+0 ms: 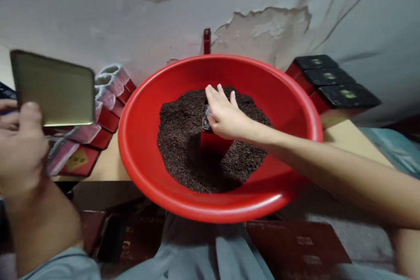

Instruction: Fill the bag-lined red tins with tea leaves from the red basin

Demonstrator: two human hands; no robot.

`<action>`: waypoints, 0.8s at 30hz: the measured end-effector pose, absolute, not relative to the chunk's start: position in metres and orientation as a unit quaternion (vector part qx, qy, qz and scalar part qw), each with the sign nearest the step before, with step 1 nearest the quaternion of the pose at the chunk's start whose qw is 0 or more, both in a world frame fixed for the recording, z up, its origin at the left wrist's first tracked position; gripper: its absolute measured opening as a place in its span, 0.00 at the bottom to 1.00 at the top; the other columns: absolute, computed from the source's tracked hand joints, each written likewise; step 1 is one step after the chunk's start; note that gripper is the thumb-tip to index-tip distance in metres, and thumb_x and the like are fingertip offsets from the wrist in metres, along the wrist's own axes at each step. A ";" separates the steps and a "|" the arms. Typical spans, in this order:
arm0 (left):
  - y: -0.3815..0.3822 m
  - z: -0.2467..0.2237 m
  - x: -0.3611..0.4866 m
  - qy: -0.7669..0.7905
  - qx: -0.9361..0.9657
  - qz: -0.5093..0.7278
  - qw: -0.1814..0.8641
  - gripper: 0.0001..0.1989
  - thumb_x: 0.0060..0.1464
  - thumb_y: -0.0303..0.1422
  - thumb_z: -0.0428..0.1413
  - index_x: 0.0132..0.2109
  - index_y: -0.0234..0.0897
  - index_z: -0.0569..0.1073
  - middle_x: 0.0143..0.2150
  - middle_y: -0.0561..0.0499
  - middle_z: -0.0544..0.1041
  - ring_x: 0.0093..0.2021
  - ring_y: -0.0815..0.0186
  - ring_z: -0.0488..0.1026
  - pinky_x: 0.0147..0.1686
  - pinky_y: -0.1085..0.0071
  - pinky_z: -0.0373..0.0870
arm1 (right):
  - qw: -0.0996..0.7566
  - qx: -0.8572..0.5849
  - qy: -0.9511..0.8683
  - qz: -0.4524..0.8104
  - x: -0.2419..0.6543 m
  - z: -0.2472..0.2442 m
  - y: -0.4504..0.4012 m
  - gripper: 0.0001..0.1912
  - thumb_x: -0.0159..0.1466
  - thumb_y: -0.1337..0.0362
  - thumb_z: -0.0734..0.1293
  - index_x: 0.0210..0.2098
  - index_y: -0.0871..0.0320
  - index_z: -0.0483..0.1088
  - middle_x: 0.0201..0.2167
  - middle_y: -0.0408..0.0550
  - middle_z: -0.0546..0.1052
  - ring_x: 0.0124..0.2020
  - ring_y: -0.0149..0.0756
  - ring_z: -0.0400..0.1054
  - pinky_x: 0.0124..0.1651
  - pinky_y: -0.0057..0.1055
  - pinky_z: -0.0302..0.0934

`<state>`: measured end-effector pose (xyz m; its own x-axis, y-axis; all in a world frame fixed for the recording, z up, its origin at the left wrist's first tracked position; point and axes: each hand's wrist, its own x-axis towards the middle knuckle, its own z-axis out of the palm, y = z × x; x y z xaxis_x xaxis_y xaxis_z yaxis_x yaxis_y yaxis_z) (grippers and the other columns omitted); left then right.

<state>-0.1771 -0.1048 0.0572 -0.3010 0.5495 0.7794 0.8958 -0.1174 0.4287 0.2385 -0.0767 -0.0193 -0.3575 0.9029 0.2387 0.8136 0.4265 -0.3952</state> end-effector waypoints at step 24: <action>0.008 -0.023 0.060 -0.185 -0.883 -0.356 -0.243 0.03 0.62 0.33 0.58 0.43 0.40 0.73 0.52 0.41 0.83 0.60 0.56 0.77 0.60 0.54 0.74 | 0.312 -0.424 -0.849 -0.051 0.280 -0.014 -0.177 0.15 0.73 0.60 0.64 0.54 0.55 0.78 0.52 0.53 0.83 0.50 0.45 0.78 0.55 0.43 0.74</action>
